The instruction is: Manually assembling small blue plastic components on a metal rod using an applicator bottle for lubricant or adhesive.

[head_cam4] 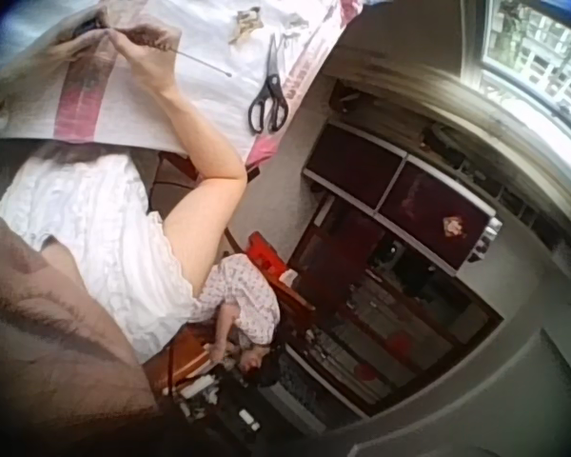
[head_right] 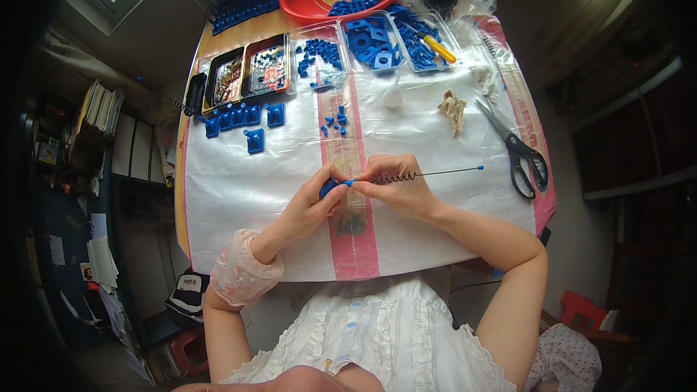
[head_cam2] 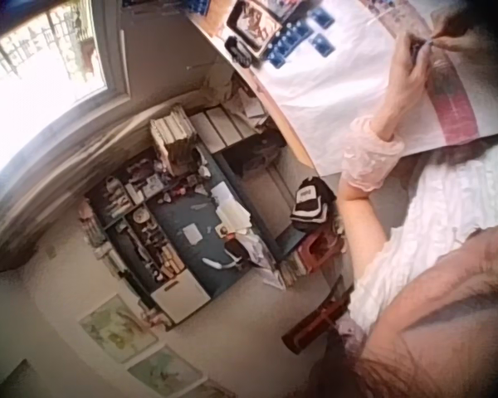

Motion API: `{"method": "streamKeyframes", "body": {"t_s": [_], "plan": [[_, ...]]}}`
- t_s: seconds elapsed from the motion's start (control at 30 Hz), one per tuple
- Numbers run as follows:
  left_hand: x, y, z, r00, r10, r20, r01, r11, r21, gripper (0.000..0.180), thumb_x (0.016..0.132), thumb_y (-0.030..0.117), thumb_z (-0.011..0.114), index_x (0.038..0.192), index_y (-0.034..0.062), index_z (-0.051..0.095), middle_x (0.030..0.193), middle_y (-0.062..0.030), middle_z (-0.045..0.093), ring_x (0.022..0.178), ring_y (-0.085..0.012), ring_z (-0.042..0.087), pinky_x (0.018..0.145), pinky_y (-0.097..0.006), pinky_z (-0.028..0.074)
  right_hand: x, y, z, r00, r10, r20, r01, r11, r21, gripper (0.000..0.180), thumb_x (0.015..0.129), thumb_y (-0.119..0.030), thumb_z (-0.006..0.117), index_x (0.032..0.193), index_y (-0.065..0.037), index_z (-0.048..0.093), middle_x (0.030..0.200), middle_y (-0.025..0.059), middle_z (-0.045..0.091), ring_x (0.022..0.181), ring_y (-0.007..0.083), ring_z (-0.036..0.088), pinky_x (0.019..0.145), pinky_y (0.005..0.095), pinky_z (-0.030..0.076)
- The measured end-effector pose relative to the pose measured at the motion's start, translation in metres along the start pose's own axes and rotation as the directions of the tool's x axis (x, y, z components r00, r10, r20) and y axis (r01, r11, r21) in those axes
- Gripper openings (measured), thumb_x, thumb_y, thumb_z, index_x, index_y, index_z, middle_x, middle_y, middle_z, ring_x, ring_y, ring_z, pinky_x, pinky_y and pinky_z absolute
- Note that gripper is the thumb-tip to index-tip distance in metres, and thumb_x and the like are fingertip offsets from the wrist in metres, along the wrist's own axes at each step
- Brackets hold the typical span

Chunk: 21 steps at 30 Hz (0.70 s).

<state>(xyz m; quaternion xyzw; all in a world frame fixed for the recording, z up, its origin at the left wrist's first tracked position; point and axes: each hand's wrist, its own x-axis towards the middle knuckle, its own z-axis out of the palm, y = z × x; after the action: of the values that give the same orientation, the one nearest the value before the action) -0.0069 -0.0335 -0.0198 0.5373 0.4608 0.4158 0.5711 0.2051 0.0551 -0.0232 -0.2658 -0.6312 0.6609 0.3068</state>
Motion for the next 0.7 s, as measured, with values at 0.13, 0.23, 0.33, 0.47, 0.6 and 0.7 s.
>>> {"method": "streamKeyframes", "body": {"t_s": [0.13,0.23,0.33,0.47,0.6,0.7], "plan": [[-0.001,0.001,0.001,1.000,0.007,-0.019,-0.007,1.000,0.016,0.011,0.109,0.015,0.058,0.112,0.0050,0.054,0.083,0.0006,0.051,0.069,-0.0062,0.050,0.061,-0.024,0.042,0.001,0.000,0.000,1.000,-0.004,0.005,0.004,1.000,-0.004,0.003,0.089,0.002,0.079,0.091,0.004,0.077,0.084,-0.0002,0.068,0.074,0.0020,0.058,0.061,0.0199,0.043],[-0.001,0.007,0.001,0.999,-0.031,-0.011,0.031,1.000,0.000,0.011,0.109,0.014,0.058,0.112,0.0049,0.055,0.085,-0.0001,0.052,0.070,-0.0068,0.051,0.062,-0.024,0.043,-0.001,-0.001,0.002,1.000,0.011,-0.012,-0.011,1.000,-0.017,0.002,0.090,0.002,0.079,0.091,0.003,0.077,0.084,-0.0005,0.068,0.074,0.0016,0.058,0.061,0.0198,0.043],[-0.002,0.011,0.002,0.999,-0.053,-0.011,0.053,0.999,-0.013,0.011,0.109,0.014,0.058,0.113,0.0045,0.055,0.088,-0.0008,0.052,0.070,-0.0066,0.051,0.061,-0.024,0.044,-0.001,0.001,0.002,1.000,-0.001,-0.011,0.001,1.000,0.000,0.002,0.090,0.002,0.078,0.090,0.002,0.077,0.084,-0.0007,0.067,0.074,0.0015,0.057,0.061,0.0196,0.042],[-0.003,0.009,0.002,0.999,-0.036,-0.037,0.036,0.999,0.014,0.010,0.107,0.012,0.059,0.111,0.0028,0.056,0.093,-0.0044,0.052,0.077,-0.0113,0.054,0.067,-0.028,0.046,0.000,0.006,0.001,1.000,-0.013,-0.003,0.013,1.000,0.004,0.001,0.090,0.002,0.078,0.090,0.002,0.077,0.084,-0.0007,0.067,0.073,0.0014,0.056,0.061,0.0195,0.041],[-0.001,-0.002,0.005,0.947,0.309,-0.092,-0.270,0.915,0.300,0.007,0.103,0.004,0.060,0.109,0.0028,0.056,0.092,-0.0061,0.051,0.080,-0.0156,0.053,0.070,-0.029,0.044,0.000,0.004,0.002,1.000,-0.018,0.005,0.018,1.000,0.022,0.002,0.089,0.002,0.079,0.091,0.002,0.078,0.084,0.0003,0.068,0.073,0.0021,0.056,0.060,0.0200,0.041],[0.000,0.007,0.008,0.923,0.370,-0.109,-0.304,0.872,0.385,0.011,0.098,-0.002,0.061,0.107,0.0017,0.057,0.097,-0.0108,0.050,0.088,-0.0244,0.053,0.078,-0.034,0.045,0.000,0.004,0.000,0.999,-0.042,0.010,0.042,0.999,0.014,0.004,0.089,0.003,0.079,0.092,0.002,0.078,0.085,0.0017,0.068,0.073,0.0035,0.057,0.061,0.0206,0.041]]}}
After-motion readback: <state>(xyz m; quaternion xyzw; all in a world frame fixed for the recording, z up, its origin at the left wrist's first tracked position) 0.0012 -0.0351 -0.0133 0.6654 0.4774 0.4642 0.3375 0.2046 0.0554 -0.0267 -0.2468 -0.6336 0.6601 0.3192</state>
